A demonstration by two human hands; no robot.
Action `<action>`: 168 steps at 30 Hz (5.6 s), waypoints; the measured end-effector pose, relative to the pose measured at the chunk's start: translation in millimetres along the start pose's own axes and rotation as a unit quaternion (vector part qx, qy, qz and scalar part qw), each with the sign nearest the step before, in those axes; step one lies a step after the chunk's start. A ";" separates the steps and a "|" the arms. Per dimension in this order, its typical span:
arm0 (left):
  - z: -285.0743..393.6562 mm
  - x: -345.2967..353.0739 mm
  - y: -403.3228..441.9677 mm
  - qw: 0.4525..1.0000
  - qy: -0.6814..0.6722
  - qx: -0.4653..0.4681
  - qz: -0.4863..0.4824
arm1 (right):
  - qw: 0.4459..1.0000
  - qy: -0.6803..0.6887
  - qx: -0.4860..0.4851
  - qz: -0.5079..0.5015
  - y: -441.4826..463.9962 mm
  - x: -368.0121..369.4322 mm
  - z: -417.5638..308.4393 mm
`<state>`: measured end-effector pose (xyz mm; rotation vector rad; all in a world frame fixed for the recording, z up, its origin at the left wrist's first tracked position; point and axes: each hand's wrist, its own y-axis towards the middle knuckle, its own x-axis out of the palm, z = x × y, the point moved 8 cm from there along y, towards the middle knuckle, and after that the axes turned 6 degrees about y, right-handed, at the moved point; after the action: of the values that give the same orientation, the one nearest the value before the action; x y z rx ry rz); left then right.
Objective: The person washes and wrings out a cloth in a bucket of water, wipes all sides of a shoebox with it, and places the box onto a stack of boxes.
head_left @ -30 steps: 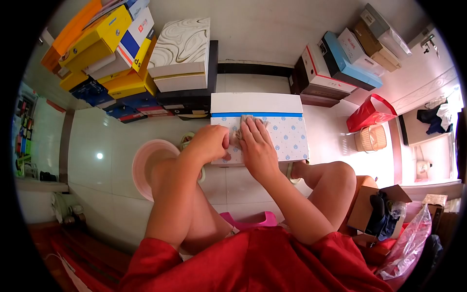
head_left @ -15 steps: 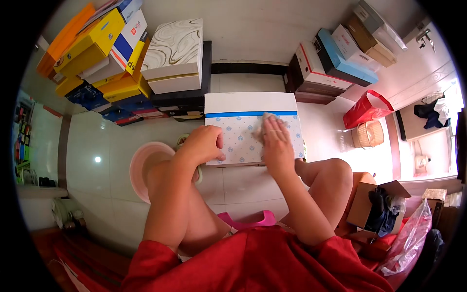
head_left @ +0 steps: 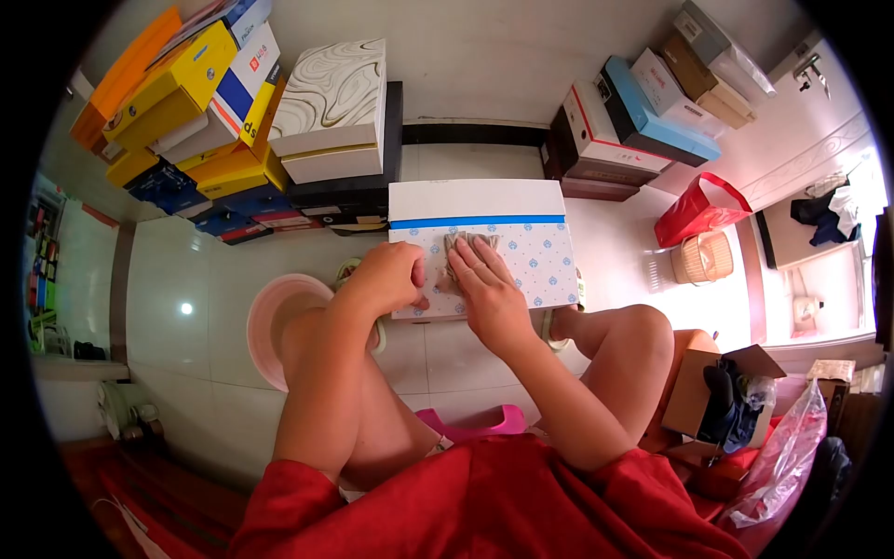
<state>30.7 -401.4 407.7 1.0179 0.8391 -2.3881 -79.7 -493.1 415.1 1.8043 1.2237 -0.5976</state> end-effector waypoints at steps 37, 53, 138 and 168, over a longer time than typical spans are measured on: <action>-1.5 -0.2 -1.1 1.000 -0.013 -0.013 -0.003 | 0.995 -0.071 0.057 0.051 6.6 9.2 -0.6; 2.8 2.6 -9.8 0.999 -0.010 0.032 0.027 | 0.985 -0.093 0.134 0.055 -64.1 -39.2 25.7; 82.4 50.2 -0.5 0.979 0.015 0.118 0.166 | 0.975 -0.055 0.170 0.129 -57.5 -75.4 55.2; 75.6 51.8 8.4 0.982 -0.002 0.100 0.157 | 0.994 -0.086 0.070 0.026 -50.2 -41.7 20.1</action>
<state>-36.1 -464.7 407.6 1.1276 0.4029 -2.2305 -140.9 -523.3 417.3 1.8510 1.0392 -0.8079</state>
